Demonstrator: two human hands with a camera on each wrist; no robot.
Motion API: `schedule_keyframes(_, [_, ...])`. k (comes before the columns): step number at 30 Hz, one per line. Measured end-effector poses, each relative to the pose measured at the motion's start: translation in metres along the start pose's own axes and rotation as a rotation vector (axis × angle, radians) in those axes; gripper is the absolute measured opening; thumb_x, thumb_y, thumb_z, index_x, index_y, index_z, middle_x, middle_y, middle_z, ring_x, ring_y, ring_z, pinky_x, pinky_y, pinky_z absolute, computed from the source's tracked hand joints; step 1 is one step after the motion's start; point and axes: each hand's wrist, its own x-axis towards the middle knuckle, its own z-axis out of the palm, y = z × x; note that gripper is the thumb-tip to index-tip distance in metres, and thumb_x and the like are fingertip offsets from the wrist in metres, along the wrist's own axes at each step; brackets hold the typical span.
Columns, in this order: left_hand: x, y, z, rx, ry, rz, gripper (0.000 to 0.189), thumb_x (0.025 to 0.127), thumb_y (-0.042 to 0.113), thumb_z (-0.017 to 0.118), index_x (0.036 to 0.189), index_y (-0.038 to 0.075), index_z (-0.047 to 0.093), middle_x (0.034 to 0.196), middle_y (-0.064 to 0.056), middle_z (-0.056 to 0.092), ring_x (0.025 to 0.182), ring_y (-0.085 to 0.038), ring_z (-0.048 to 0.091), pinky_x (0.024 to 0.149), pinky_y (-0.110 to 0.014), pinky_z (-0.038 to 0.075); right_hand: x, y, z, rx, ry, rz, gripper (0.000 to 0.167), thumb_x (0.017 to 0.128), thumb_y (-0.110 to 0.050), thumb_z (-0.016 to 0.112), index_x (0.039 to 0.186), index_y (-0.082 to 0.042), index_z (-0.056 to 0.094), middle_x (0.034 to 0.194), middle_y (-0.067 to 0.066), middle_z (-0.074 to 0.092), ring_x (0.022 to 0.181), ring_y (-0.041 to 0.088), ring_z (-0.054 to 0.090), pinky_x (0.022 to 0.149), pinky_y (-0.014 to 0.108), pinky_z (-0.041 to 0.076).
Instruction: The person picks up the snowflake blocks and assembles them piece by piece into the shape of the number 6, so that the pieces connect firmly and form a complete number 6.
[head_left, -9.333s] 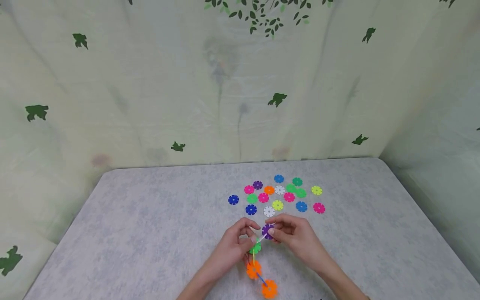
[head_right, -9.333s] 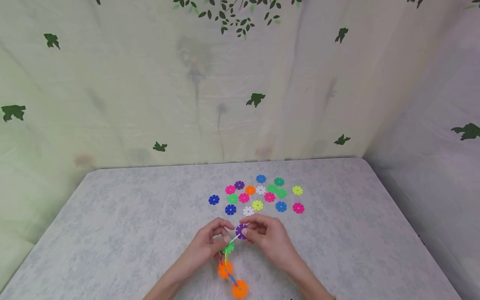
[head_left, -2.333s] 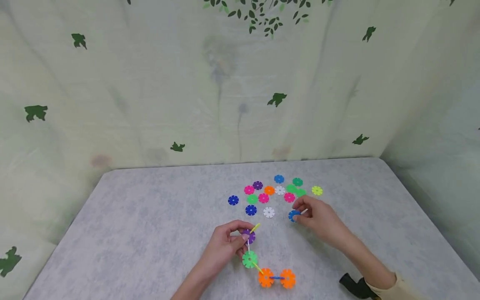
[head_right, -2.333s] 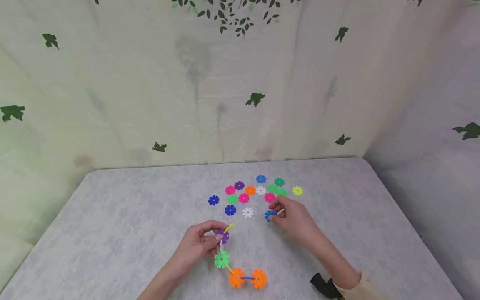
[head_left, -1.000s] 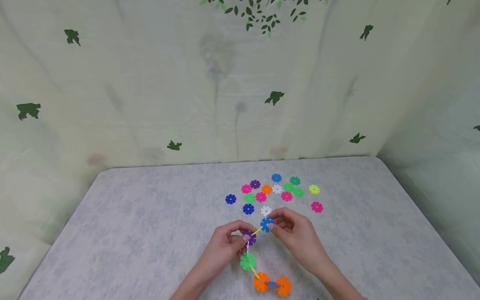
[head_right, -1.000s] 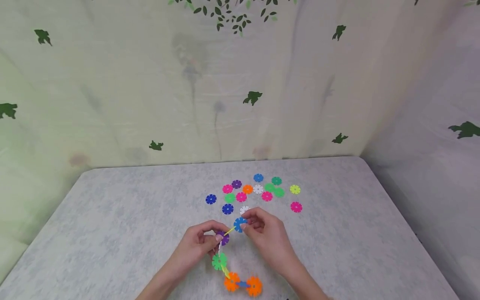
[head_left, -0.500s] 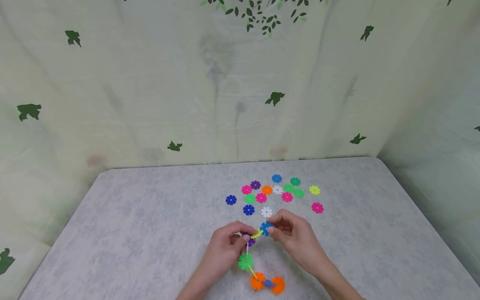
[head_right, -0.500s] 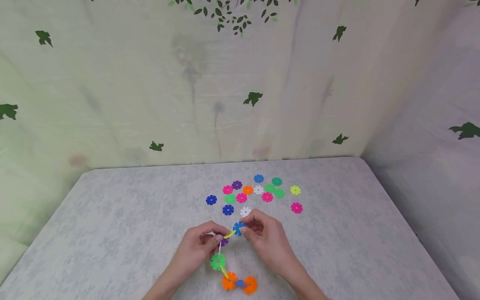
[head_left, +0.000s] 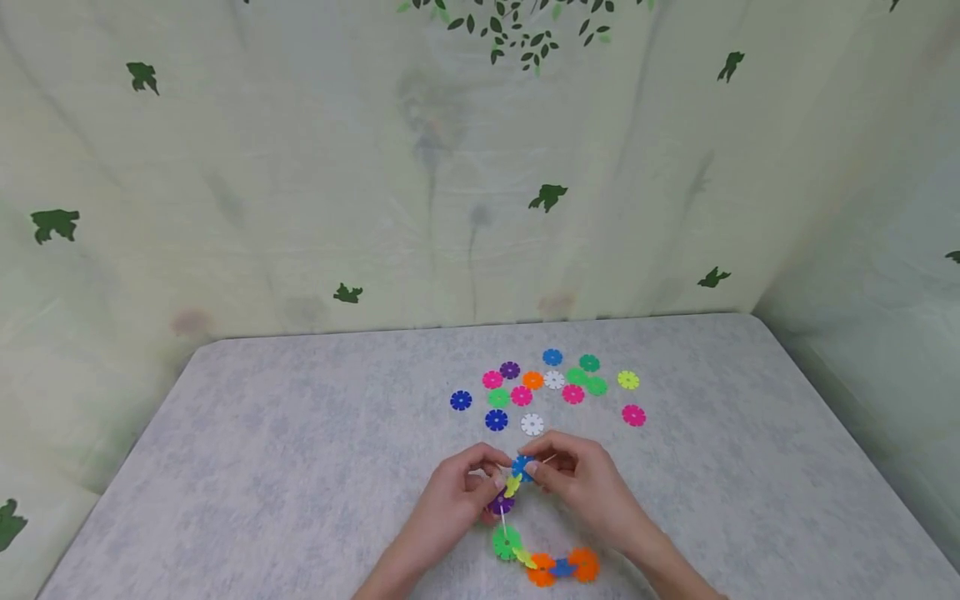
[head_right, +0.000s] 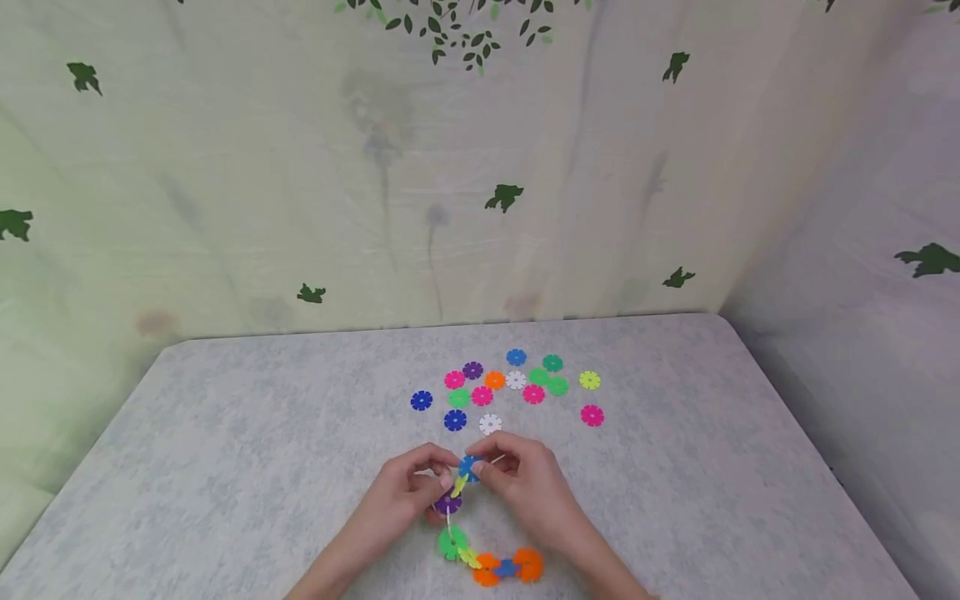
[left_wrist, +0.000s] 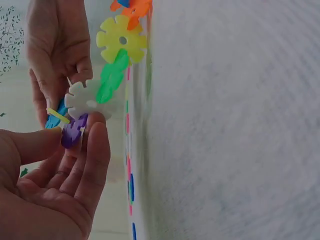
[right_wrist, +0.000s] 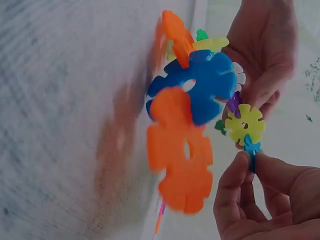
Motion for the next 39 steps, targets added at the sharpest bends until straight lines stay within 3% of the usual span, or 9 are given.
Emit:
schedule_keyframes(6, [0.002, -0.005, 0.000, 0.041, 0.001, 0.020, 0.010, 0.096, 0.021, 0.064, 0.100, 0.012, 0.069, 0.084, -0.004, 0.063, 0.065, -0.015, 0.056, 0.057, -0.026, 0.050, -0.001, 0.001, 0.006, 0.007, -0.051, 0.006, 0.023, 0.093, -0.006, 0.066, 0.115, -0.013, 0.070, 0.099, 0.001, 0.068, 0.087, 0.024, 0.065, 0.076, 0.026, 0.055])
schedule_keyframes(12, [0.003, -0.008, -0.002, 0.046, 0.052, 0.014, 0.010, 0.094, 0.017, 0.067, 0.096, 0.008, 0.070, 0.077, -0.002, 0.064, 0.060, -0.014, 0.053, 0.053, -0.022, 0.043, 0.000, 0.000, 0.007, 0.022, -0.032, 0.018, 0.027, 0.091, 0.001, 0.067, 0.116, -0.007, 0.063, 0.101, 0.005, 0.066, 0.088, 0.022, 0.066, 0.079, 0.026, 0.055])
schedule_keyframes(21, [0.002, -0.007, -0.007, 0.032, 0.074, -0.004, 0.013, 0.091, 0.011, 0.069, 0.101, 0.003, 0.072, 0.077, -0.004, 0.066, 0.064, -0.016, 0.056, 0.057, -0.024, 0.047, 0.004, 0.001, -0.002, -0.169, -0.054, 0.022, 0.025, 0.090, 0.004, 0.063, 0.105, -0.015, 0.069, 0.102, -0.001, 0.067, 0.087, 0.015, 0.063, 0.082, 0.034, 0.054])
schedule_keyframes(30, [0.006, -0.006, -0.011, -0.006, 0.037, -0.088, 0.019, 0.093, 0.008, 0.064, 0.111, 0.004, 0.068, 0.085, -0.006, 0.061, 0.064, -0.016, 0.053, 0.057, -0.026, 0.047, 0.035, 0.012, -0.036, -0.162, -0.226, -0.004, 0.027, 0.093, -0.002, 0.062, 0.119, -0.004, 0.066, 0.111, 0.009, 0.067, 0.100, 0.025, 0.061, 0.084, 0.035, 0.053])
schedule_keyframes(39, [0.006, -0.009, -0.012, -0.095, 0.015, -0.056, 0.021, 0.091, 0.004, 0.064, 0.111, -0.001, 0.067, 0.082, -0.007, 0.064, 0.064, -0.015, 0.056, 0.060, -0.027, 0.051, 0.068, 0.028, -0.046, -0.386, -0.191, -0.063, 0.028, 0.090, -0.001, 0.064, 0.118, -0.005, 0.067, 0.103, 0.004, 0.064, 0.093, 0.021, 0.058, 0.080, 0.033, 0.054])
